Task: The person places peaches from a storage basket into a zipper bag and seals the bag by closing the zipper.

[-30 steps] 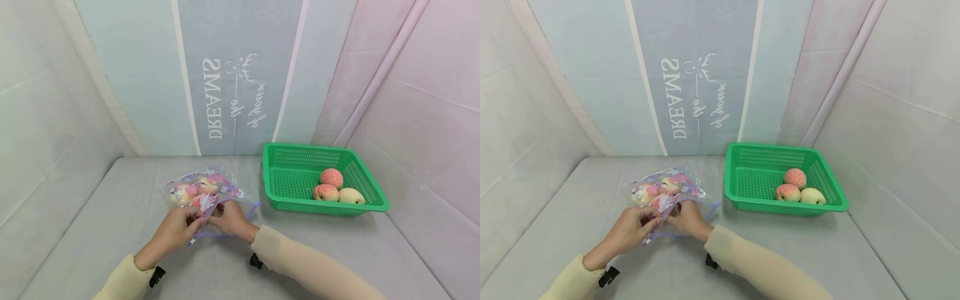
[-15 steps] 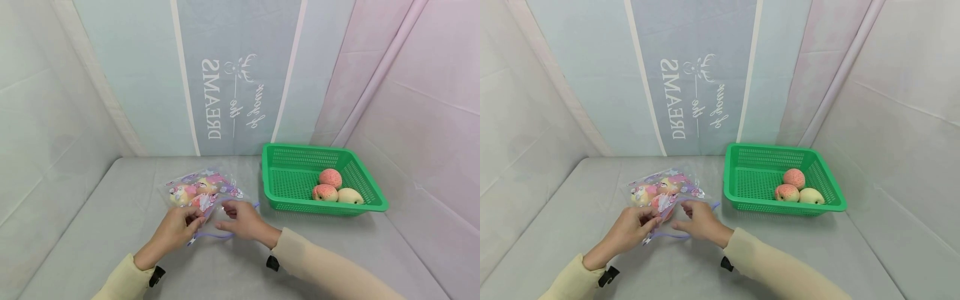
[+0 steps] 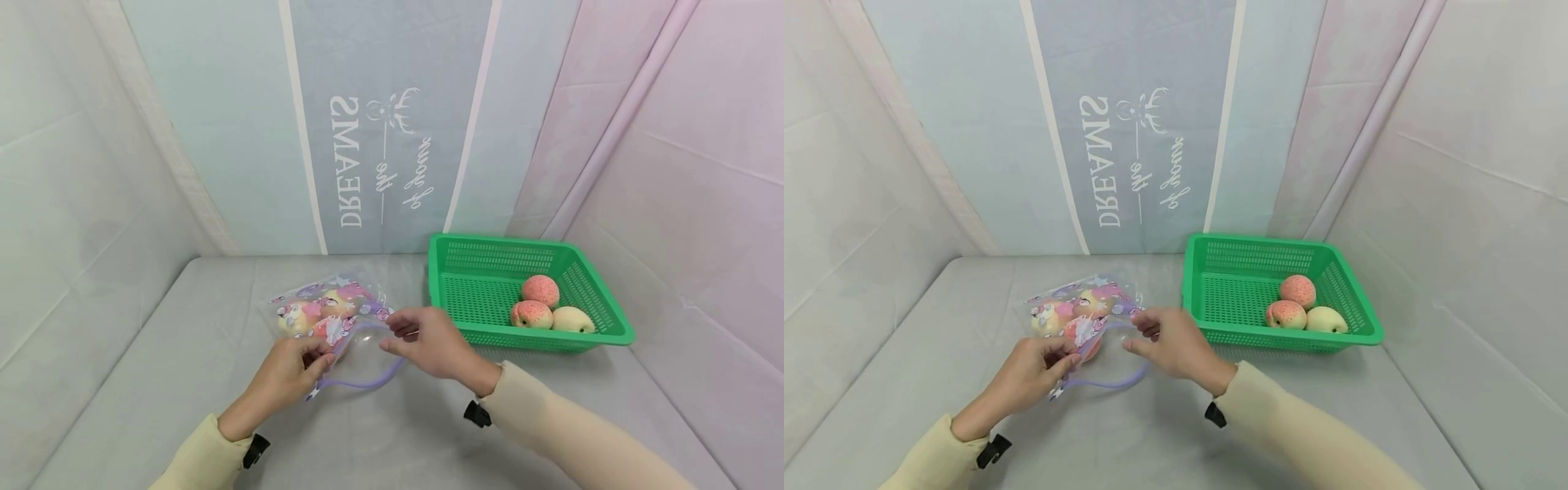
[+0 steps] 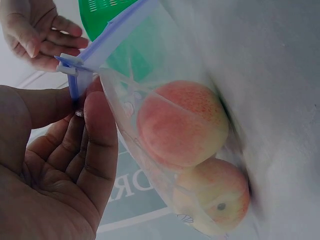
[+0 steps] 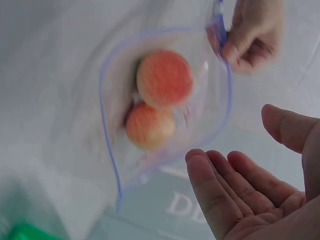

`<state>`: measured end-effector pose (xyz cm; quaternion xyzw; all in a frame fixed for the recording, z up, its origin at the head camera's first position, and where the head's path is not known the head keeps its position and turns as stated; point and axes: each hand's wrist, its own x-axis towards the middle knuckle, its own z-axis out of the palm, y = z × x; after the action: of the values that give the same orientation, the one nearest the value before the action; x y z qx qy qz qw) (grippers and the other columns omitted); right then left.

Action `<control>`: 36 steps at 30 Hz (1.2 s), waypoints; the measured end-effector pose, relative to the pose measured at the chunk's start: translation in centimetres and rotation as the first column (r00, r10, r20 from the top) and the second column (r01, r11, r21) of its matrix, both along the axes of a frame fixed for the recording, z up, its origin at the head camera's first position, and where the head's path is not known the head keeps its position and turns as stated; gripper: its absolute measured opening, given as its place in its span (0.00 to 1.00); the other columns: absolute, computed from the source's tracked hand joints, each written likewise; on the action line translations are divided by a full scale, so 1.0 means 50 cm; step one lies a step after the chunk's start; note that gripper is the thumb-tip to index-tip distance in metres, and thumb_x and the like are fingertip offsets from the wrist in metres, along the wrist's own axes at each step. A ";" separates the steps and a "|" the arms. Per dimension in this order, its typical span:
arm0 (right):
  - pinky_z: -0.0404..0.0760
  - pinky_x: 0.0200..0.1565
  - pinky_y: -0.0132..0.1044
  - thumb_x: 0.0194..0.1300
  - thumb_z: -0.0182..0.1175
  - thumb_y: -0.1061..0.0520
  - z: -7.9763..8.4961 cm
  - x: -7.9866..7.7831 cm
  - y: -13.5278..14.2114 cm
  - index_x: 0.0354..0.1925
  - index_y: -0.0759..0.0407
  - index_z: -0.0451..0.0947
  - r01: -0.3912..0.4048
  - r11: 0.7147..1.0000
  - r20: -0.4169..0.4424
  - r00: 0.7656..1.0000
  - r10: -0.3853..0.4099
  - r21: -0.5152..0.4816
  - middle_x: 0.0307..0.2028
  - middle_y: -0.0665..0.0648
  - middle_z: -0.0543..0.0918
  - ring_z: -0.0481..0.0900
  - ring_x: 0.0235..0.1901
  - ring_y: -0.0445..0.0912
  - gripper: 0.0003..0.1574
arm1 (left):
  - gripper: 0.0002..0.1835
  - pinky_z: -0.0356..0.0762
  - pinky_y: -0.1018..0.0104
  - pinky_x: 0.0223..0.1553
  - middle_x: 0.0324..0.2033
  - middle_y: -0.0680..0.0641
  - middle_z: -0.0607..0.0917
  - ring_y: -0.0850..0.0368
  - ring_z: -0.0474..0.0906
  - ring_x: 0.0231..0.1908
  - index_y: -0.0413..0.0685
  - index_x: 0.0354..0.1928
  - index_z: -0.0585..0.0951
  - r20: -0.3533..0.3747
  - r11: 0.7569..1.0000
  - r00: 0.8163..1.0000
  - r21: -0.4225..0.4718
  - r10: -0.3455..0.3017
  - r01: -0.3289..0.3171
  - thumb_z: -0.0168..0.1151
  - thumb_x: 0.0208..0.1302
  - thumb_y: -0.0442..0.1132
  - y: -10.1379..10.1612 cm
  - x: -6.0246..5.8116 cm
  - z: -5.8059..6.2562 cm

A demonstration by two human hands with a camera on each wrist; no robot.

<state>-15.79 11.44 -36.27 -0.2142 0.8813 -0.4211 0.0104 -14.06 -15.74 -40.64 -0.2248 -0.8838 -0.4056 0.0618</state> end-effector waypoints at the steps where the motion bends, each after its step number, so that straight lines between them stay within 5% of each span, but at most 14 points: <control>1: 0.85 0.46 0.37 0.63 0.74 0.52 0.008 -0.003 0.007 0.50 0.59 0.86 0.005 1.000 -0.009 1.000 -0.005 0.005 0.43 0.54 0.88 0.86 0.42 0.44 0.19 | 0.11 0.72 0.70 0.21 0.20 0.55 0.81 0.68 0.71 0.19 0.53 0.27 0.83 -0.001 1.000 1.000 0.000 -0.001 0.001 0.69 0.67 0.31 0.000 0.000 0.000; 17: 0.85 0.44 0.46 0.65 0.72 0.50 0.116 -0.094 0.135 0.49 0.59 0.86 0.229 0.970 -0.161 0.964 -0.214 0.082 0.41 0.53 0.89 0.88 0.42 0.47 0.18 | 0.11 0.72 0.70 0.20 0.21 0.53 0.82 0.67 0.71 0.19 0.51 0.27 0.83 0.023 1.000 1.000 0.012 -0.003 0.003 0.68 0.68 0.32 -0.002 0.000 0.000; 36: 0.81 0.49 0.55 0.71 0.63 0.37 0.119 -0.203 0.284 0.62 0.62 0.77 0.424 0.884 -0.099 0.906 -0.412 0.196 0.55 0.67 0.83 0.81 0.54 0.60 0.36 | 0.13 0.71 0.70 0.19 0.20 0.53 0.81 0.68 0.71 0.18 0.55 0.25 0.81 0.024 0.999 1.000 0.029 -0.016 0.015 0.68 0.68 0.31 -0.007 -0.001 -0.001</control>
<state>-25.97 25.65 -30.32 -0.0284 0.9466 -0.3106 -0.0819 -14.12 -16.10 -40.68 -0.2257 -0.8768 -0.4216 0.0510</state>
